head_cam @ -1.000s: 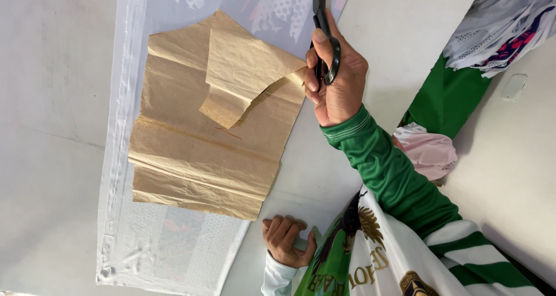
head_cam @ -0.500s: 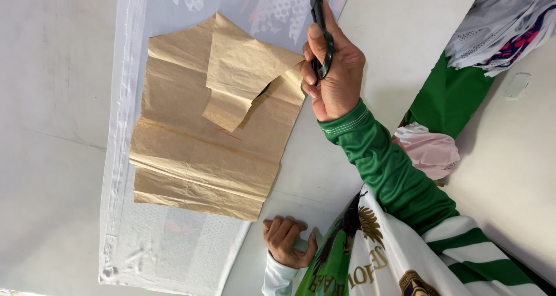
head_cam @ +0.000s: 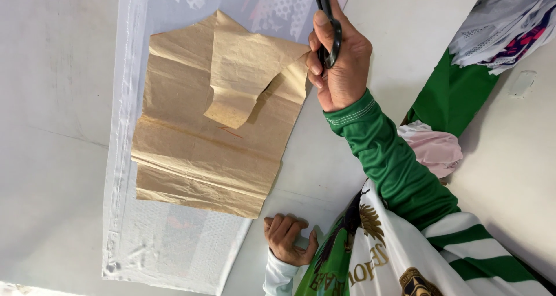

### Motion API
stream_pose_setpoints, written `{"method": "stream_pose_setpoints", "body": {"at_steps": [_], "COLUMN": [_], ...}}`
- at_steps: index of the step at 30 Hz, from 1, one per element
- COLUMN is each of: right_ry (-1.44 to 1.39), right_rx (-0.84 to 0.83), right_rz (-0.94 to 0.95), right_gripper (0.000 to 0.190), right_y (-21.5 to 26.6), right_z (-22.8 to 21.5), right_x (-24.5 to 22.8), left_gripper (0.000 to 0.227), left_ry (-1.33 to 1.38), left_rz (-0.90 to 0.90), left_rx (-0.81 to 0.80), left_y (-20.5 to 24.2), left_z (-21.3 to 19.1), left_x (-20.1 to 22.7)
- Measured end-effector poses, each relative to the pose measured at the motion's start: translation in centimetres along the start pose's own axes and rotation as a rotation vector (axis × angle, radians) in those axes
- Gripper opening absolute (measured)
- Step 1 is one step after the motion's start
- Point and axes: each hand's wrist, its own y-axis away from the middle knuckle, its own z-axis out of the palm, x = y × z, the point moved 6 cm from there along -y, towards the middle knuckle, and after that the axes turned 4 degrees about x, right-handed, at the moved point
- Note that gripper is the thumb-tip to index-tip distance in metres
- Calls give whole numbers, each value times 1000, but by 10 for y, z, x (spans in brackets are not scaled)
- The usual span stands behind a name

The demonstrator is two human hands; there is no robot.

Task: The person places a brown paper pattern on a white fabric sheet and secures it with a roll of black tape. They then use an orange chalk marker to trace the pattern's outline onto the fabric. Finally, they use a pair of scissors to cut the fabric along the traced lines.

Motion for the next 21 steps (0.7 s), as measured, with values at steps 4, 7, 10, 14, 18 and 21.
{"method": "stream_pose_setpoints", "body": {"at_steps": [4, 7, 10, 14, 18, 21], "right_ry": [-48, -42, -27, -13, -4, -5], "right_rx": [-28, 23, 47, 35, -62, -177], "right_rz": [-48, -1, 18, 48, 30, 71], "right_gripper": [60, 64, 68, 70, 70, 57], "right_y": [-4, 1, 2, 2, 4, 15], "right_z": [0, 4, 5, 0, -19, -36], "right_x": [4, -4, -11, -17, -25, -35], "left_gripper": [17, 18, 18, 17, 19, 20], "left_ry": [-1, -5, 2, 14, 9, 15], "left_rz": [2, 2, 10, 34, 24, 19], "left_rx": [0, 4, 5, 32, 58, 73], "left_y": [-1, -1, 0, 2, 7, 13], "left_z": [2, 1, -1, -1, -3, -1], "left_x": [-1, -1, -1, 0, -2, -3]}}
